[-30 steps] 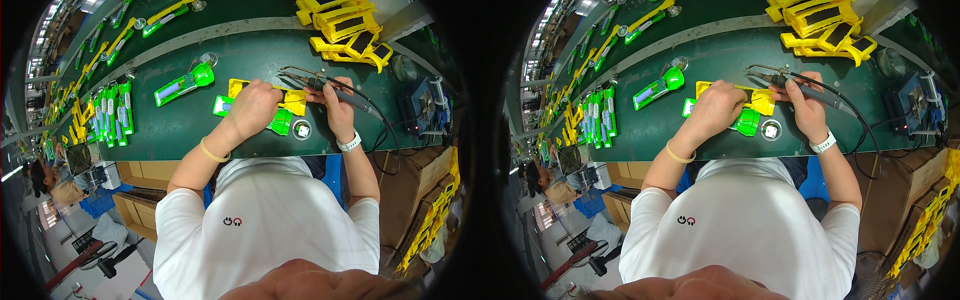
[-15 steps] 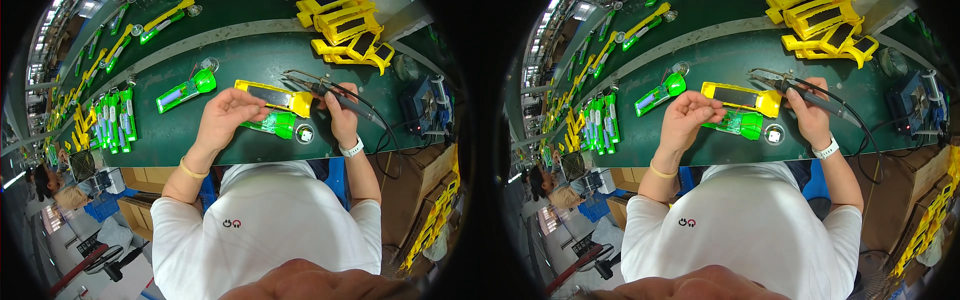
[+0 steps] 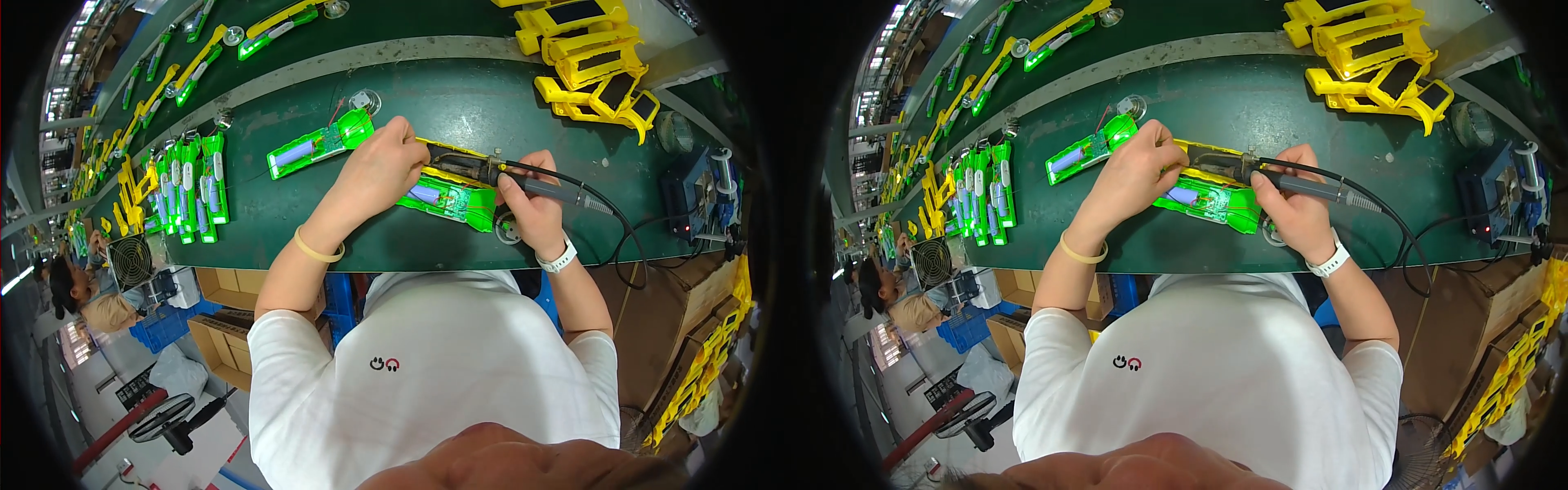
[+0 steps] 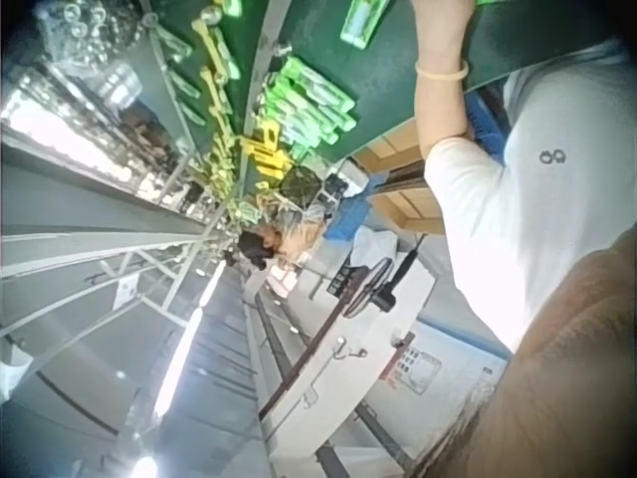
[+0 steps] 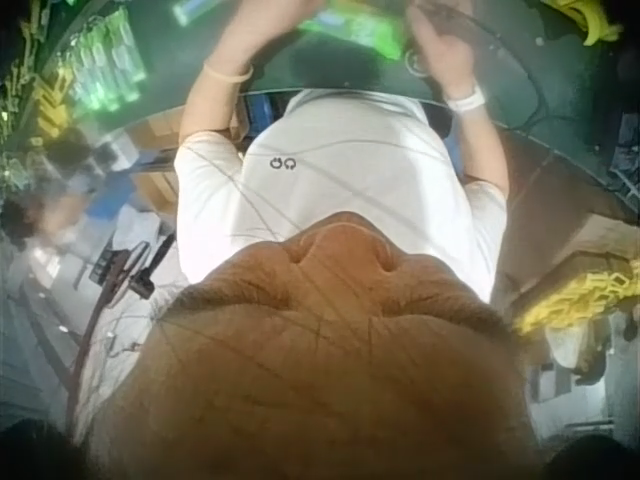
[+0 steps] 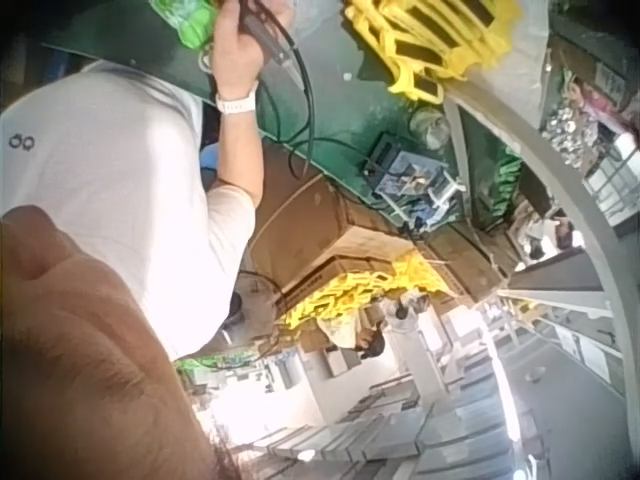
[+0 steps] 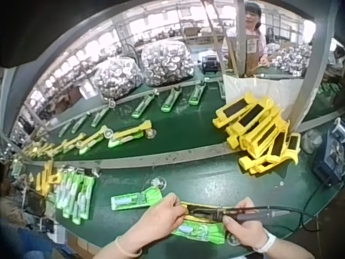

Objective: Assembling and soldering components for solar-powered flashlights on an assembly line.

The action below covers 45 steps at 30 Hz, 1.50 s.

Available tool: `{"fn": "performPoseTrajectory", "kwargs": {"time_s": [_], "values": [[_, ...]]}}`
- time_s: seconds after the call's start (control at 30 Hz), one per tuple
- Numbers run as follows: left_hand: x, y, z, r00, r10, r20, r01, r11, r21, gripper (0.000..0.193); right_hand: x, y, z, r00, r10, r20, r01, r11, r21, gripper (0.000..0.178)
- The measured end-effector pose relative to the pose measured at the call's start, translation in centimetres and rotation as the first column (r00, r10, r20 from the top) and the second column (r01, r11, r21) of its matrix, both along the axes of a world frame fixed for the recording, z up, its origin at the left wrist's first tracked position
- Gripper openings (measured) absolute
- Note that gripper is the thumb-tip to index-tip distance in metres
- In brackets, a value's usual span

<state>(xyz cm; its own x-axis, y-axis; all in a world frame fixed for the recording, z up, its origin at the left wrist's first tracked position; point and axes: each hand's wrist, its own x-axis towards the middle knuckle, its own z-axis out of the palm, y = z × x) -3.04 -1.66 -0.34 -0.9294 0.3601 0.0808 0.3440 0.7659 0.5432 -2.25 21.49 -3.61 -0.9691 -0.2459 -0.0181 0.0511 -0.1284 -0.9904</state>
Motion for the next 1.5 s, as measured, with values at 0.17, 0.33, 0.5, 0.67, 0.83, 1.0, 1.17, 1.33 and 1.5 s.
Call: {"fn": "performPoseTrajectory", "kwargs": {"time_s": [0.17,0.33,0.5,0.67,0.83,1.0,1.17,1.33,1.5], "values": [[0.0,0.0,0.0,0.999,-0.033,-0.033,0.028,0.992,-0.122,0.008,-0.2,0.0,-0.9,0.999,0.037,-0.004,-0.037,0.999,0.024,0.027],[0.1,0.2,-0.1,0.999,-0.024,-0.047,0.016,0.988,-0.152,0.005,-0.2,-0.7,-0.3,1.000,-0.001,0.020,0.001,1.000,0.002,0.024],[-0.1,0.4,0.0,0.998,-0.013,-0.055,0.004,0.985,-0.170,0.005,0.2,1.1,0.2,0.998,-0.011,0.069,0.018,0.994,-0.106,0.024],[-0.4,0.9,0.5,0.998,-0.041,-0.043,0.034,0.988,-0.152,0.005,0.3,4.9,0.6,0.962,-0.264,0.067,0.272,0.949,-0.157,0.018],[0.1,1.0,0.6,0.998,-0.003,-0.066,-0.006,0.990,-0.138,0.003,-3.5,11.1,0.6,0.854,-0.488,-0.181,0.340,0.786,-0.516,0.017],[0.1,1.1,0.9,0.999,-0.027,-0.027,0.023,0.990,-0.142,0.007,-6.0,16.2,1.3,0.834,-0.472,-0.286,0.406,0.876,-0.260,0.036],[0.1,1.2,0.9,1.000,-0.007,-0.022,0.003,0.986,-0.164,0.005,-8.8,16.1,1.7,0.786,-0.539,-0.302,0.511,0.842,-0.173,0.028],[0.0,1.3,1.1,0.999,-0.028,-0.027,0.023,0.986,-0.168,0.004,-4.3,20.8,3.8,0.548,-0.775,-0.314,0.740,0.624,-0.249,0.045],[-0.5,1.4,0.7,0.998,-0.062,0.014,0.064,0.980,-0.191,0.006,1.5,18.6,4.6,0.546,-0.478,-0.688,0.585,0.806,-0.096,0.049]]}}
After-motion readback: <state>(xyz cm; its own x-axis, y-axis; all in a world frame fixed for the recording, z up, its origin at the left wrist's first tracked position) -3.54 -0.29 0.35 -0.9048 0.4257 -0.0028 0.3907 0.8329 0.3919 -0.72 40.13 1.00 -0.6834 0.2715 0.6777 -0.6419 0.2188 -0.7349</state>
